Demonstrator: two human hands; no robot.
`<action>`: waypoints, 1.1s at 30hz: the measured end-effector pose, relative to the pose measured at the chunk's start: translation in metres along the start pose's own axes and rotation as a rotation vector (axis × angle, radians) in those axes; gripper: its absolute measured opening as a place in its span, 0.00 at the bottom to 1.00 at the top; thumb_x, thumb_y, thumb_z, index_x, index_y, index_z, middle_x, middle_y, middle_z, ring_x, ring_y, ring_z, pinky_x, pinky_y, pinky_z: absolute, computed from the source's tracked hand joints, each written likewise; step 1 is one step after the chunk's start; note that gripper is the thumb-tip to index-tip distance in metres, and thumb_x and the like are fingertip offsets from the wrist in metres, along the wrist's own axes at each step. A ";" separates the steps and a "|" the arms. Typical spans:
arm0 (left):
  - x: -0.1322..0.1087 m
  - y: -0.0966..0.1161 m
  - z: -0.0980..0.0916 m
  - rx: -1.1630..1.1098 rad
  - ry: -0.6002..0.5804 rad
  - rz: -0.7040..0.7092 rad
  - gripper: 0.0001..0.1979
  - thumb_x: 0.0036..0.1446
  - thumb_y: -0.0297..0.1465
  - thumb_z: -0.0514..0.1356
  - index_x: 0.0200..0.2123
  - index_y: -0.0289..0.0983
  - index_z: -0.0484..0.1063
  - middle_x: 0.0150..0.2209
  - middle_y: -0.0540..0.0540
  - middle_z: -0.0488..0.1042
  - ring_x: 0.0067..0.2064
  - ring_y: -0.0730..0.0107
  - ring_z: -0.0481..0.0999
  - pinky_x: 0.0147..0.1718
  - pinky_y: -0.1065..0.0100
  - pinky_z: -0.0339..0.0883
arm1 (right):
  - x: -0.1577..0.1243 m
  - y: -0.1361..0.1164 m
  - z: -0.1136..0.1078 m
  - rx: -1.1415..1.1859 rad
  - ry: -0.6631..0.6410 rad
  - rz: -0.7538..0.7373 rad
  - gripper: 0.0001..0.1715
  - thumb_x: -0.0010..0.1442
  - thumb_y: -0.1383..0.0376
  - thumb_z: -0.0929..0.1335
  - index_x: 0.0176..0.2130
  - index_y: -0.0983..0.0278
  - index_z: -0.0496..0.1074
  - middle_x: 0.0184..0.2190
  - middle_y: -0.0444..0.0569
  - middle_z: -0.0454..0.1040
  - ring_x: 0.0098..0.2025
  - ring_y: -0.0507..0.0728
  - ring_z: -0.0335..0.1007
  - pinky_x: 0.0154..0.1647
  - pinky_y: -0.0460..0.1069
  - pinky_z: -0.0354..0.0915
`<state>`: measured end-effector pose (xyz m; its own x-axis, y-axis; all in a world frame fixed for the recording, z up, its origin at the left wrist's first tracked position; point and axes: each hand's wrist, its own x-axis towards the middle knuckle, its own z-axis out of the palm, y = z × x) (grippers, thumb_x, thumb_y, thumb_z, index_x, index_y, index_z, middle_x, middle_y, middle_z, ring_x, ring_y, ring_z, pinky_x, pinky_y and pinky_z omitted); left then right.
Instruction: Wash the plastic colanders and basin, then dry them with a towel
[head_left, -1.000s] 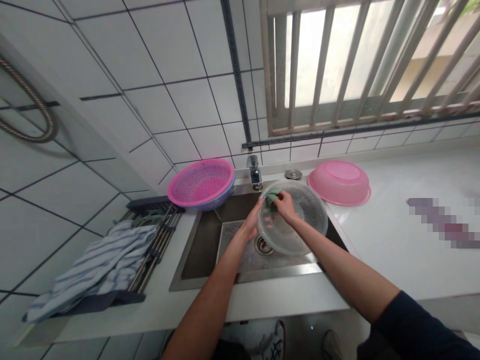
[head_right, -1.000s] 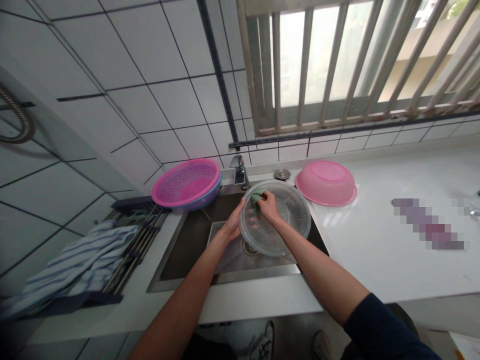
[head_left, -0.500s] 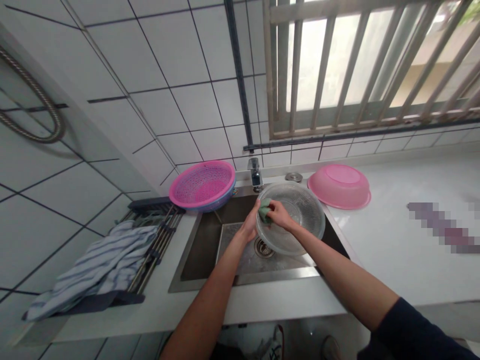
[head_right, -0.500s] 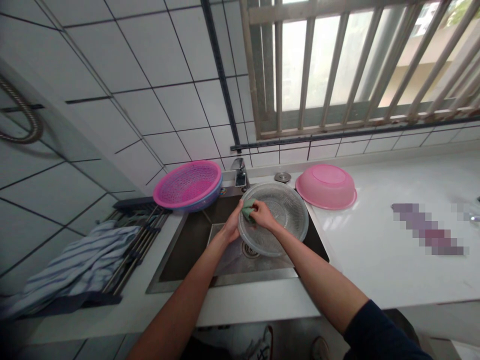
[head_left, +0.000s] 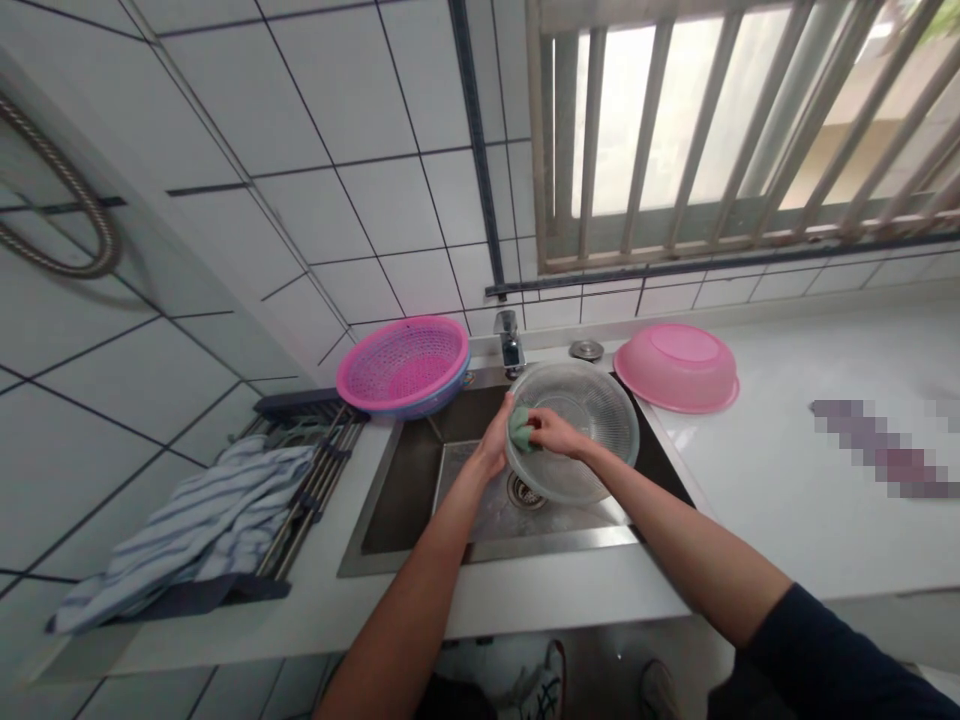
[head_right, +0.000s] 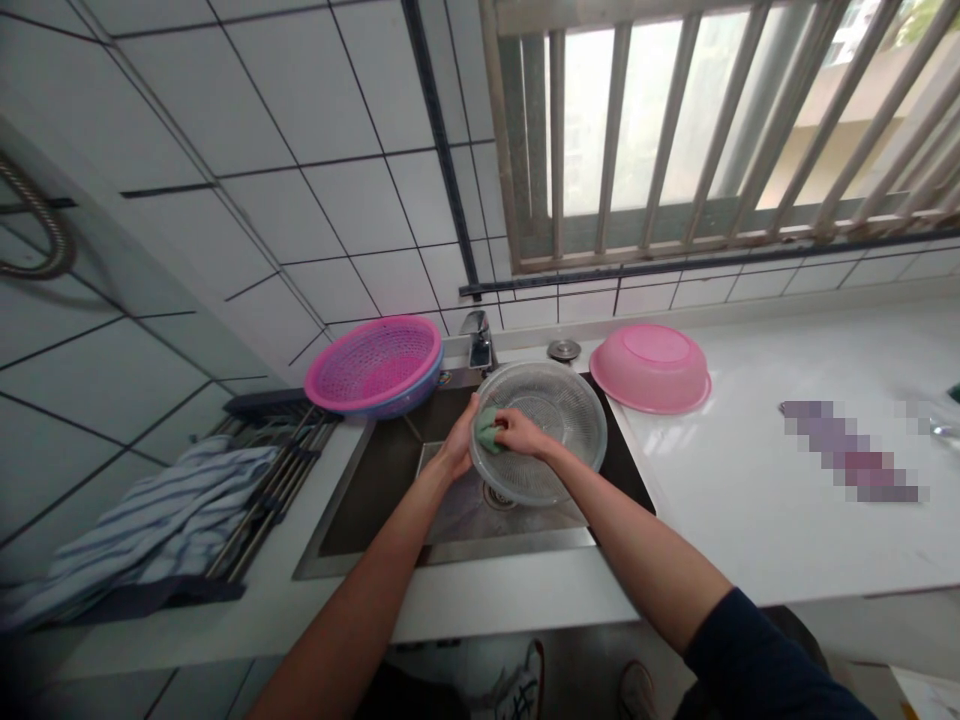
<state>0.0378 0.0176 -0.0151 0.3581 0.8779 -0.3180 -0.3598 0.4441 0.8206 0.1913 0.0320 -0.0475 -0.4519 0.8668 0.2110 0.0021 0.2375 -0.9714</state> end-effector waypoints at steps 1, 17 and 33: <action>0.000 -0.002 0.001 0.012 -0.023 -0.010 0.31 0.73 0.53 0.54 0.53 0.33 0.81 0.37 0.38 0.84 0.32 0.62 0.82 0.32 0.66 0.77 | 0.002 0.000 -0.003 0.025 0.108 -0.013 0.11 0.44 0.64 0.66 0.31 0.63 0.74 0.29 0.45 0.75 0.31 0.54 0.66 0.32 0.47 0.63; 0.003 -0.003 -0.001 0.031 0.015 -0.002 0.28 0.73 0.51 0.56 0.53 0.33 0.82 0.37 0.38 0.85 0.32 0.62 0.83 0.34 0.67 0.77 | 0.001 -0.001 0.001 0.108 0.082 0.053 0.09 0.45 0.62 0.68 0.30 0.62 0.74 0.25 0.43 0.72 0.27 0.53 0.63 0.29 0.47 0.61; -0.004 0.004 -0.004 0.006 0.031 0.129 0.23 0.66 0.43 0.68 0.59 0.39 0.74 0.42 0.44 0.83 0.37 0.66 0.82 0.39 0.68 0.76 | -0.001 -0.010 -0.002 0.035 0.010 -0.052 0.13 0.46 0.65 0.67 0.35 0.64 0.75 0.33 0.45 0.77 0.35 0.55 0.69 0.40 0.49 0.67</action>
<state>0.0320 0.0169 -0.0125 0.2827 0.9326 -0.2243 -0.3959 0.3264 0.8583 0.1939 0.0297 -0.0377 -0.4419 0.8578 0.2624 -0.0529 0.2670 -0.9622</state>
